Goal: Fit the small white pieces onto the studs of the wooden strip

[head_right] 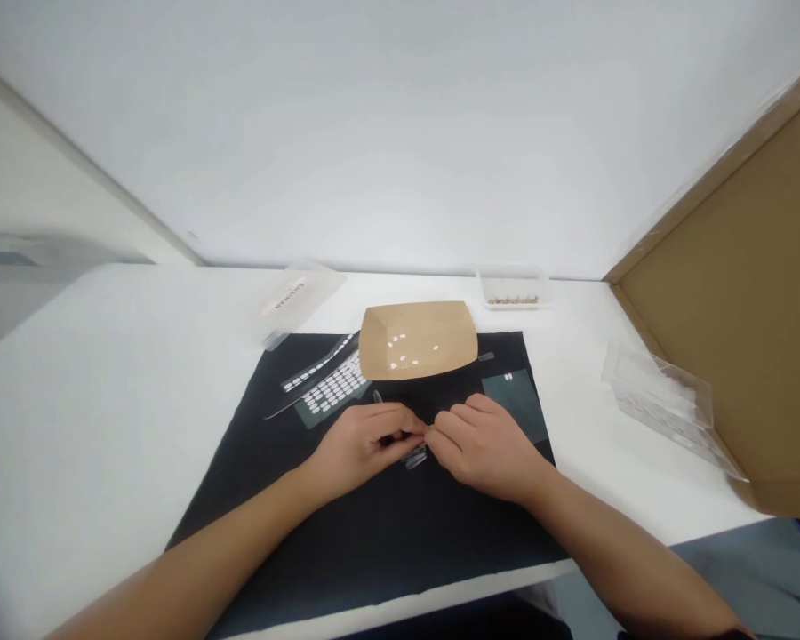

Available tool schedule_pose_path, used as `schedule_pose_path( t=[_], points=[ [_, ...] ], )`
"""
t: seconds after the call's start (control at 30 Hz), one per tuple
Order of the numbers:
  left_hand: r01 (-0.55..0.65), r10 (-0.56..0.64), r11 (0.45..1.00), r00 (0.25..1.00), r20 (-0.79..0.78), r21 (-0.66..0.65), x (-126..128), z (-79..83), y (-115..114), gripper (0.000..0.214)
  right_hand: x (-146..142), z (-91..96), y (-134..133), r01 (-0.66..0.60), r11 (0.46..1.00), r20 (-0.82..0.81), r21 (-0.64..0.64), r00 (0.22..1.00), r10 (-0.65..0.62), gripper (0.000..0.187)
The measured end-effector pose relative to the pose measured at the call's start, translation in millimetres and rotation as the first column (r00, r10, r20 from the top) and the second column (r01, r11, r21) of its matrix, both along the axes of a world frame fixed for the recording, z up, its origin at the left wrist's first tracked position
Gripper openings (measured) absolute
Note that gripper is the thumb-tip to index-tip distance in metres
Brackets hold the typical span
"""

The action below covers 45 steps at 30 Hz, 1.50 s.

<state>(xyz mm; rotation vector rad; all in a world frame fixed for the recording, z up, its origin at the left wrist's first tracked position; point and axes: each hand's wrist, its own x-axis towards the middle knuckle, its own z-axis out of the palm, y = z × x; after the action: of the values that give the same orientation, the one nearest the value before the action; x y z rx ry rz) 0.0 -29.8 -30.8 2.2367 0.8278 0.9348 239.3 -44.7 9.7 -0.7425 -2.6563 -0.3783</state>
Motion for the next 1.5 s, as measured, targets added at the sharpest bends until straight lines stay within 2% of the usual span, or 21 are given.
schedule_pose_path(
  t=[0.2, 0.37, 0.63, 0.87, 1.07, 1.2, 1.33, 1.5],
  points=[
    [0.010, -0.010, 1.000, 1.000, -0.009, -0.011, -0.2, 0.5, 0.7, 0.012, 2.2, 2.1, 0.0, -0.057, 0.998, 0.002, 0.014, 0.998, 0.057, 0.020],
    [0.008, -0.008, 1.000, 1.000, -0.020, 0.013, 0.6, 3.3, 0.6, 0.014, 9.4, 1.9, 2.0, -0.095, 0.994, -0.113, -0.052, 0.990, 0.089, 0.005],
    [0.089, -0.089, 0.996, 0.996, 0.007, 0.006, 0.7, 6.5, 1.8, 0.017, 31.0, 4.3, 16.5, -0.008, 0.999, -0.412, -0.042, 0.911, -0.010, 0.024],
    [0.079, -0.077, 0.995, 0.997, 0.030, -0.057, 0.7, 7.7, 0.1, 0.015, 41.1, 8.0, 24.4, 0.099, 0.994, -0.524, -0.042, 0.845, -0.106, 0.030],
    [0.037, -0.040, 0.998, 0.998, -0.051, -0.057, 2.8, 8.3, -0.8, 0.016, 40.1, 7.2, 25.0, 0.138, 0.987, -0.529, -0.087, 0.833, -0.163, 0.028],
    [0.076, -0.082, 0.996, 0.988, -0.128, -0.051, 3.5, 12.8, 1.4, 0.017, 42.3, 4.9, 26.5, 0.148, 0.983, -0.521, -0.108, 0.834, -0.183, 0.027],
    [0.123, -0.131, 0.990, 0.982, -0.136, -0.065, 3.2, 15.6, 4.6, 0.016, 44.6, 2.3, 28.9, 0.166, 0.979, -0.514, -0.115, 0.834, -0.201, 0.025],
    [0.108, -0.119, 0.991, 0.982, -0.150, -0.078, 3.5, 13.8, 5.7, 0.018, 52.3, 5.4, 34.3, 0.158, 0.972, -0.454, -0.174, 0.863, -0.222, 0.023]
  ],
)
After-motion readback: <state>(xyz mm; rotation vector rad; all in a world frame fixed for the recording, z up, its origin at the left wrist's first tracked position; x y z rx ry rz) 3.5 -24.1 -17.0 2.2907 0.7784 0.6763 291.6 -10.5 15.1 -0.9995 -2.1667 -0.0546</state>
